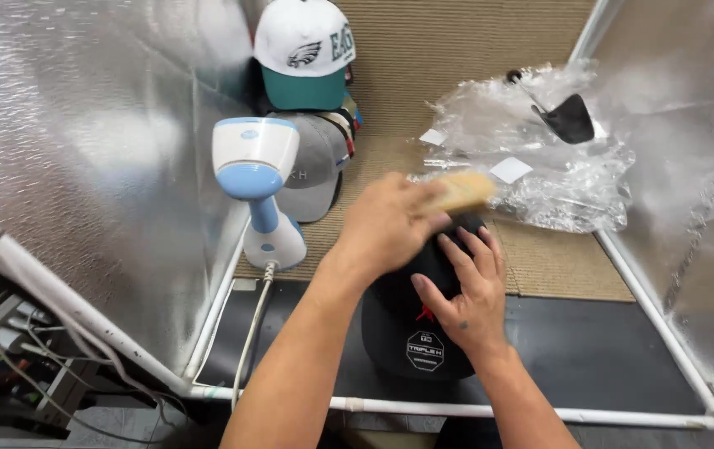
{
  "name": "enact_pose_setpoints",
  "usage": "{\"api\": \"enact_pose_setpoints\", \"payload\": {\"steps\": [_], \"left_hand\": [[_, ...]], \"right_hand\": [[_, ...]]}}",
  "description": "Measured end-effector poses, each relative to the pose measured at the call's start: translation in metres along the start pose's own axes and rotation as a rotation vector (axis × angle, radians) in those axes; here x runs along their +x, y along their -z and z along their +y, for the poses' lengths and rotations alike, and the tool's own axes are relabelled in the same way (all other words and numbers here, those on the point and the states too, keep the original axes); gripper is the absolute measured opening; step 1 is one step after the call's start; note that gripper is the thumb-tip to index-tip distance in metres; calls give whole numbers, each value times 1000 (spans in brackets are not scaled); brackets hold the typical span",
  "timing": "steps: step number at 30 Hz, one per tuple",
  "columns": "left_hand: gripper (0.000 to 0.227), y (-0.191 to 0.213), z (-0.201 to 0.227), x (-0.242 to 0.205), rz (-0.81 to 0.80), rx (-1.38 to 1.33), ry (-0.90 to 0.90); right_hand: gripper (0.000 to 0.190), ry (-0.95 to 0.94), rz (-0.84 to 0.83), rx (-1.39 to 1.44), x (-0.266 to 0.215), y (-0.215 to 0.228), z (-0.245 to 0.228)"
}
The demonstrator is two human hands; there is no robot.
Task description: The person uses a wooden brush to clean the surface of a black baseball cap placed on a workbench. They hold the cap with one hand and brush the fabric with the other, focusing on the top and sides of the hat.
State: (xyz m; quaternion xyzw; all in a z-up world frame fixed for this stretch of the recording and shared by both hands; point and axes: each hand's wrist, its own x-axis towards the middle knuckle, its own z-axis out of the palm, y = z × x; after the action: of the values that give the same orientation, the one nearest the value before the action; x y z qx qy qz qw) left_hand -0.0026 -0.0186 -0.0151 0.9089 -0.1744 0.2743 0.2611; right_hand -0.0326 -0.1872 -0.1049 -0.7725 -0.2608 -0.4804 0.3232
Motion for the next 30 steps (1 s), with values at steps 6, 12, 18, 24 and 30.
{"api": "enact_pose_setpoints", "payload": {"steps": [6,12,18,24,30], "left_hand": [[37,-17,-29,49,-210,85,156],[62,3,-65,71,-706,170,721],[46,17,-12,44,-246,-77,211],[46,-9,-26,68,-416,-145,384],[35,-16,-96,58,-744,49,809]], "right_hand": [[60,-6,9,17,-1,-1,-1],[53,-22,-57,36,0,7,-9],[53,-45,-52,16,-1,3,-7],[54,-26,-82,0,1,7,-8],[53,-34,-65,23,0,6,-8]]}}
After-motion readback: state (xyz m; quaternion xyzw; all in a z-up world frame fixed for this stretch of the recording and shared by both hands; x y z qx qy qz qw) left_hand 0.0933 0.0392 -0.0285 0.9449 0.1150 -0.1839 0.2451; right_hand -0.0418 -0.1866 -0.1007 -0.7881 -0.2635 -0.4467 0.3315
